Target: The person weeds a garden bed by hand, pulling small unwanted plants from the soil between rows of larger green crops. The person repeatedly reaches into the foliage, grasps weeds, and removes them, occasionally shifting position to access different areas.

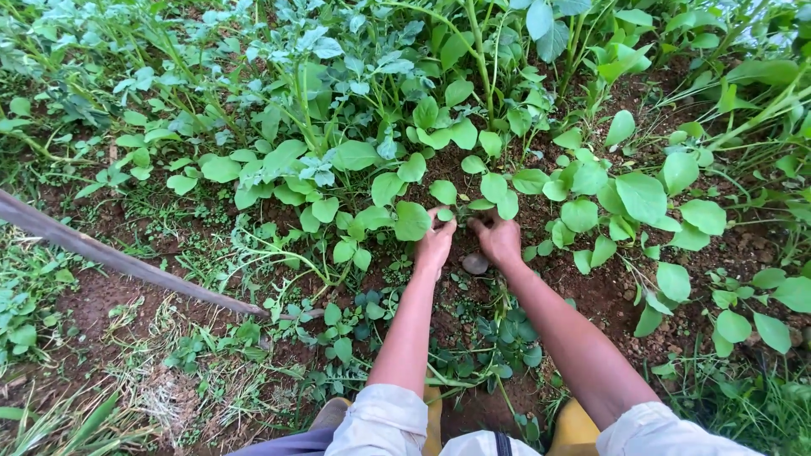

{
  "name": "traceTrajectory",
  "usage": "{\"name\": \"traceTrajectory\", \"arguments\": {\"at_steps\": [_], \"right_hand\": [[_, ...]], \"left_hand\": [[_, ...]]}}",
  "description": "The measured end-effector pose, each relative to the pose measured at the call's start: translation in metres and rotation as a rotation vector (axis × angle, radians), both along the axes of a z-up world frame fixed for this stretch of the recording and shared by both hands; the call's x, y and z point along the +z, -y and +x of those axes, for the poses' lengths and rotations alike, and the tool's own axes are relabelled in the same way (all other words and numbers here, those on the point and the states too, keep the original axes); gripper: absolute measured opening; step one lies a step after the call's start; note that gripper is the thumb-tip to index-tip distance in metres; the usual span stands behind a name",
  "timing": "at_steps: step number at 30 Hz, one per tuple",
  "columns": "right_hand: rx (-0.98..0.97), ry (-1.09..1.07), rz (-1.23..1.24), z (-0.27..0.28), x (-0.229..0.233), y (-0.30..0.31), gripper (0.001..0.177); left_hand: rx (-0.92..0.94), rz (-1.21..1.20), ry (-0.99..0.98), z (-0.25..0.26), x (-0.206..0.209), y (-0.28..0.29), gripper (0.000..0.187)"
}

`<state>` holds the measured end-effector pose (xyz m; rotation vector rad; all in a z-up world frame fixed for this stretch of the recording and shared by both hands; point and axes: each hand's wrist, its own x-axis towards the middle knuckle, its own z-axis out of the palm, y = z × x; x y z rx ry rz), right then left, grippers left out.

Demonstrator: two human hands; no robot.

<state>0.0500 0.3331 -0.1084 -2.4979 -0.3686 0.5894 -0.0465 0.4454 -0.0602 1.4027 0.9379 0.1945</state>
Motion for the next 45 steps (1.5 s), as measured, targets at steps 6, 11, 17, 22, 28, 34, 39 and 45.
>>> {"name": "traceTrajectory", "arguments": {"at_steps": [6, 11, 17, 22, 28, 34, 39, 45], "right_hand": [[-0.296, -0.041, 0.289, 0.010, -0.050, 0.011, 0.042], [-0.318, -0.027, 0.304, 0.008, -0.063, 0.001, 0.043], [-0.347, -0.018, 0.321, 0.010, -0.079, -0.012, 0.044], [-0.378, -0.003, 0.331, 0.014, -0.091, -0.013, 0.045], [-0.410, 0.012, 0.340, 0.019, -0.104, -0.008, 0.046], [-0.434, 0.034, 0.355, 0.024, -0.114, -0.005, 0.047], [-0.470, 0.067, 0.368, 0.016, -0.073, -0.004, 0.048], [-0.416, 0.052, 0.581, -0.014, 0.107, -0.015, 0.027]], "left_hand": [[0.078, -0.006, 0.079, 0.012, -0.055, 0.006, 0.049], [0.062, 0.110, -0.019, 0.020, -0.105, 0.013, 0.050], [0.060, 0.065, -0.081, 0.016, -0.122, 0.010, 0.046], [0.035, 0.079, -0.070, 0.017, -0.101, 0.012, 0.041], [0.034, 0.028, 0.029, 0.020, -0.110, 0.016, 0.039], [0.039, -0.049, 0.183, 0.004, -0.061, 0.023, 0.050], [0.025, -0.090, 0.250, 0.004, -0.070, 0.027, 0.060], [0.013, -0.004, 0.251, 0.021, -0.101, 0.041, 0.054]]}}
